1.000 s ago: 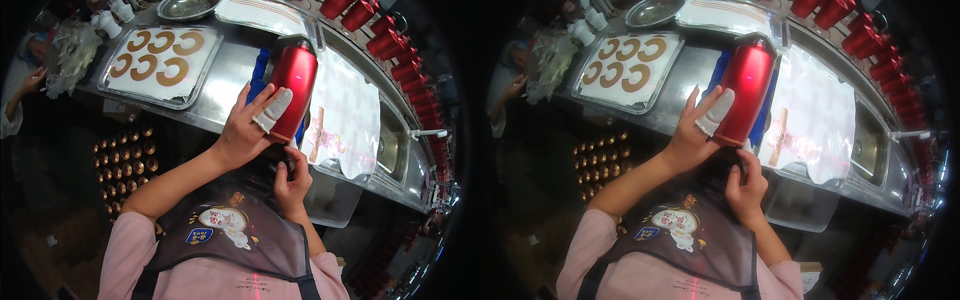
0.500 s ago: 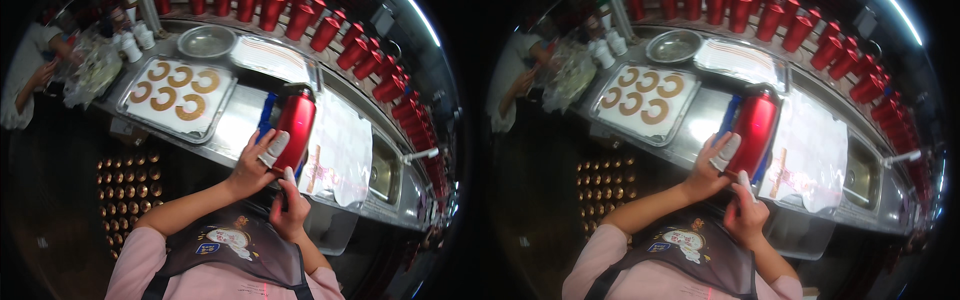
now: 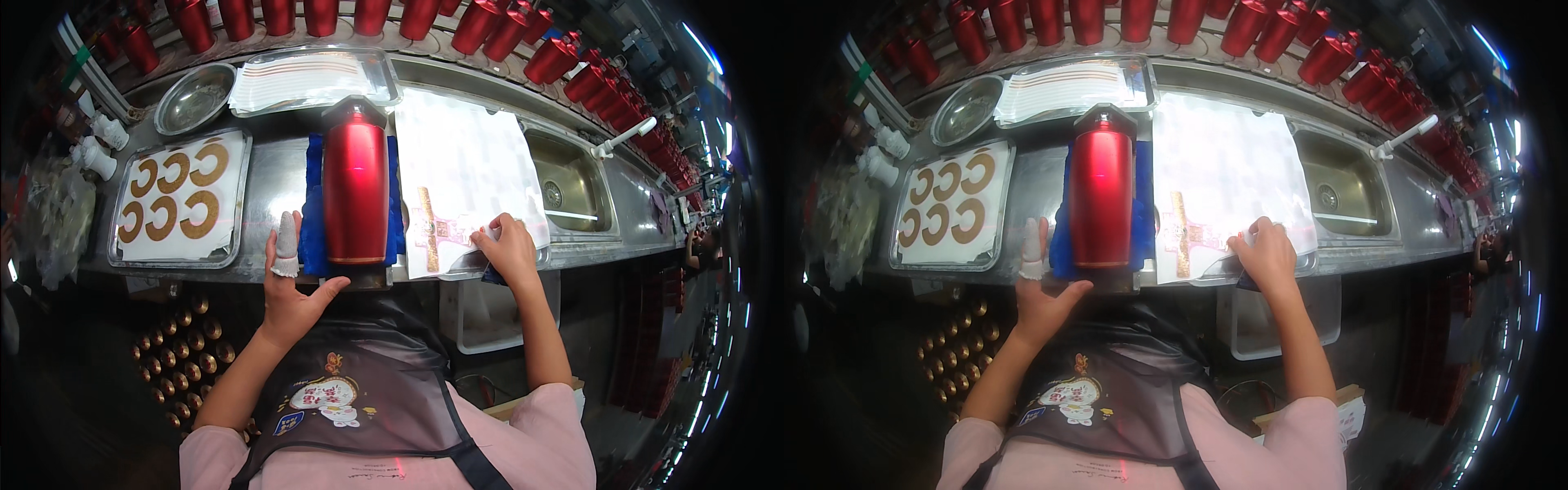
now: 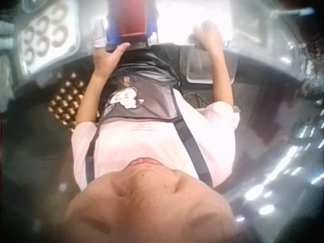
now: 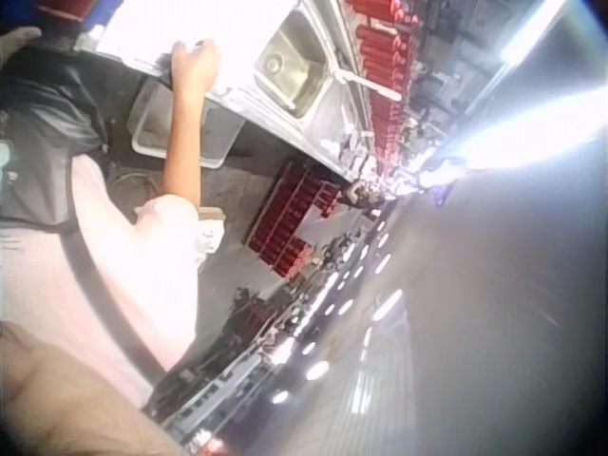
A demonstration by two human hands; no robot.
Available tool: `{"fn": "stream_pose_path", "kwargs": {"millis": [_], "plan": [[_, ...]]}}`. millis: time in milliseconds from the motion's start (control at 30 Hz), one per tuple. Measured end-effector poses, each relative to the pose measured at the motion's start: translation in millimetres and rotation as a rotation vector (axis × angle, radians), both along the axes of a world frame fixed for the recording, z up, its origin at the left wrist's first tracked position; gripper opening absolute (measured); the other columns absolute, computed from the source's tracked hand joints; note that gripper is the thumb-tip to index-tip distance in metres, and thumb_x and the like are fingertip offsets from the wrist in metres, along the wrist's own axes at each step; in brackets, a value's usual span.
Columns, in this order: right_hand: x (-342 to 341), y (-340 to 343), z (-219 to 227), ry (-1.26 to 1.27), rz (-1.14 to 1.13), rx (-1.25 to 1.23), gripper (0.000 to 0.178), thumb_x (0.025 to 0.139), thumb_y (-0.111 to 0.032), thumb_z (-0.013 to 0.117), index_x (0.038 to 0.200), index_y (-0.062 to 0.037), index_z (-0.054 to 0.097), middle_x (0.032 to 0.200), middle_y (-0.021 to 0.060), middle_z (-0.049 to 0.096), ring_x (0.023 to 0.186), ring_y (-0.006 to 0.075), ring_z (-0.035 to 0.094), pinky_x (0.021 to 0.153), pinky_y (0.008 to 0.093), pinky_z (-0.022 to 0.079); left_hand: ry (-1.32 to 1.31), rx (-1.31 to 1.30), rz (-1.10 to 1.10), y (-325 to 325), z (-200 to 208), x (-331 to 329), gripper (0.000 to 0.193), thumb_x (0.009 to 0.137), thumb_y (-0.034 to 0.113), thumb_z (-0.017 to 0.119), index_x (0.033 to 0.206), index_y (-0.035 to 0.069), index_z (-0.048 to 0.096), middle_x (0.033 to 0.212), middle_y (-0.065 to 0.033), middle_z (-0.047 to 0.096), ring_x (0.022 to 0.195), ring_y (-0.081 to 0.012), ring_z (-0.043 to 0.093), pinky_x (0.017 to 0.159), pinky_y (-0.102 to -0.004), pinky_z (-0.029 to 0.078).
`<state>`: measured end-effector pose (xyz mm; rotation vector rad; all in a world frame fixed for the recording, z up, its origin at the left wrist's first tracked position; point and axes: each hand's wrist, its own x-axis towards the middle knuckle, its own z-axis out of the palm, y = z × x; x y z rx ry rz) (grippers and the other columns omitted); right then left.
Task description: The person applies gold crescent-shaped labels to red cylindrical containers using a small brush and a wooden stick, then places the finished containers on a tray.
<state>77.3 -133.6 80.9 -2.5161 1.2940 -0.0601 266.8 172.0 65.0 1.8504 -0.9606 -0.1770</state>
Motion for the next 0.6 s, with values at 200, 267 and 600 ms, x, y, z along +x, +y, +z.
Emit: {"fn": "stream_pose_path", "kwargs": {"millis": [200,267,600], "plan": [[5,-40,-15,0.062,-0.017,0.074,0.053,0.075,-0.043,0.079,0.098,0.0002,0.059,0.098,0.0221,0.064,0.096,0.0392,0.062,0.081,0.0461,0.049,0.003,0.027,-0.011,1,4,-1,0.099,0.076,0.027,0.087,0.153,0.0,0.031,0.157,-0.0191,0.038,0.145,-0.0406,0.032,0.121,-0.0474,0.019],[15,-56,-10,0.091,-0.048,0.066,0.056,0.074,-0.045,0.079,0.099,0.0003,0.058,0.099,0.0225,0.064,0.096,0.0388,0.062,0.082,0.0453,0.05,0.018,0.038,-0.015,2,7,0,0.099,0.076,0.029,0.086,0.153,0.0,0.031,0.157,-0.0192,0.038,0.145,-0.0402,0.033,0.121,-0.0476,0.018],[99,-163,-30,0.069,0.095,0.034,0.052,0.068,-0.044,0.083,0.092,-0.0015,0.063,0.094,0.0193,0.069,0.09,0.0329,0.067,0.08,0.0404,0.051,0.078,0.063,-0.029,7,15,0,0.096,0.078,0.028,0.084,0.152,-0.002,0.031,0.156,-0.0217,0.039,0.145,-0.0371,0.036,0.122,-0.0465,0.016]]}}
